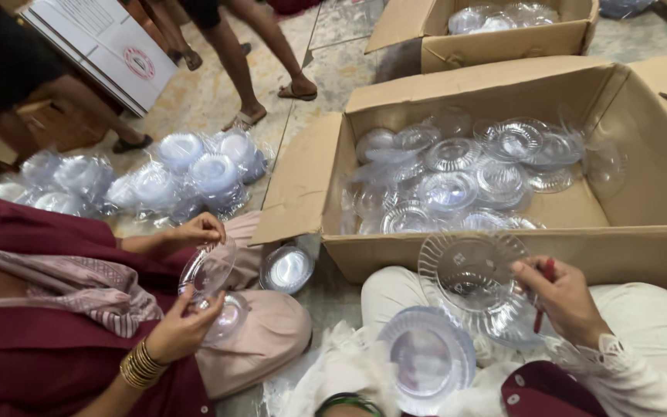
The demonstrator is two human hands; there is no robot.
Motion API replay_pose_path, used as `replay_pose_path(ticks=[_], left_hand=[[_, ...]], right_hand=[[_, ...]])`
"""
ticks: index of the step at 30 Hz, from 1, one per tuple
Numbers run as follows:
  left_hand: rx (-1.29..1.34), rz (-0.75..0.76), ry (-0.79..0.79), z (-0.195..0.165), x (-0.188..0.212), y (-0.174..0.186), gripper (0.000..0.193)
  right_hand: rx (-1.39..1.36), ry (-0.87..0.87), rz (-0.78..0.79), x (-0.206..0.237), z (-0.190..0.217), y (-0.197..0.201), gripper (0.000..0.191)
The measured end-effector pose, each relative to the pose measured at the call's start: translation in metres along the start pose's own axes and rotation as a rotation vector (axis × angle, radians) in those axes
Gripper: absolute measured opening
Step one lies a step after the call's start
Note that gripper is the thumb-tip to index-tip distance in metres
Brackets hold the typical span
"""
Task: The person sits on the floor and uses a red utility knife to trim the edges of clear plastic plates. They then place a smaller plate into a larger one to form a two-tiered dish and stack the assembled units.
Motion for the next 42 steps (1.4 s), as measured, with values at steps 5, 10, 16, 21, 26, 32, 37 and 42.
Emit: replay_pose_path(ticks=[5, 10, 16, 21, 26, 32, 37, 42], left_hand=[[-0.624, 0.027, -0.165, -0.036, -0.016, -0.002, 0.039], [-0.86, 0.041, -0.209, -0.011, -0.025, -0.001, 0.039], [-0.52, -0.082, -0.224, -0.028, -0.021, -0.014, 0.047], [-0.247, -0.155, -0.057, -0.019, -0.014, 0.001, 0.034], [0.14, -0.262, -0.079, -0.012, -0.009, 0.015, 0.023], [0.396, -0.371, -0.016, 0.008, -0.009, 0.019, 0.028], [0.246, -0.334, -0.061, -0.03, -0.009, 0.012, 0.029], [-0.539, -0.055, -0.09, -0.01, -0.025, 0.023, 0.031]], right_hand=[[-0.069, -0.063, -0.016, -0.002, -0.026, 0.009, 0.018], [-0.061, -0.098, -0.036, -0.004, -0.032, 0.021, 0.019], [-0.095, -0.039, 0.024, -0.005, -0.031, 0.013, 0.019], [-0.047, -0.094, -0.02, -0.004, -0.034, 0.015, 0.018], [-0.074, -0.052, -0.005, -0.004, -0.027, 0.016, 0.017], [-0.132, -0.061, 0.001, -0.005, -0.029, 0.014, 0.016], [-0.062, -0.033, -0.008, -0.006, -0.028, 0.019, 0.017], [-0.06, -0.032, -0.001, -0.003, -0.023, 0.013, 0.018]])
Point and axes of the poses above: each hand's wrist, its own x-axis away from the middle knuckle, its own y-axis out of the back of the hand, z = x × y, the point moved 7 cm from there along -x, towards the middle knuckle, and after that the axes turned 15 degrees about -y, right-handed, at the moved point
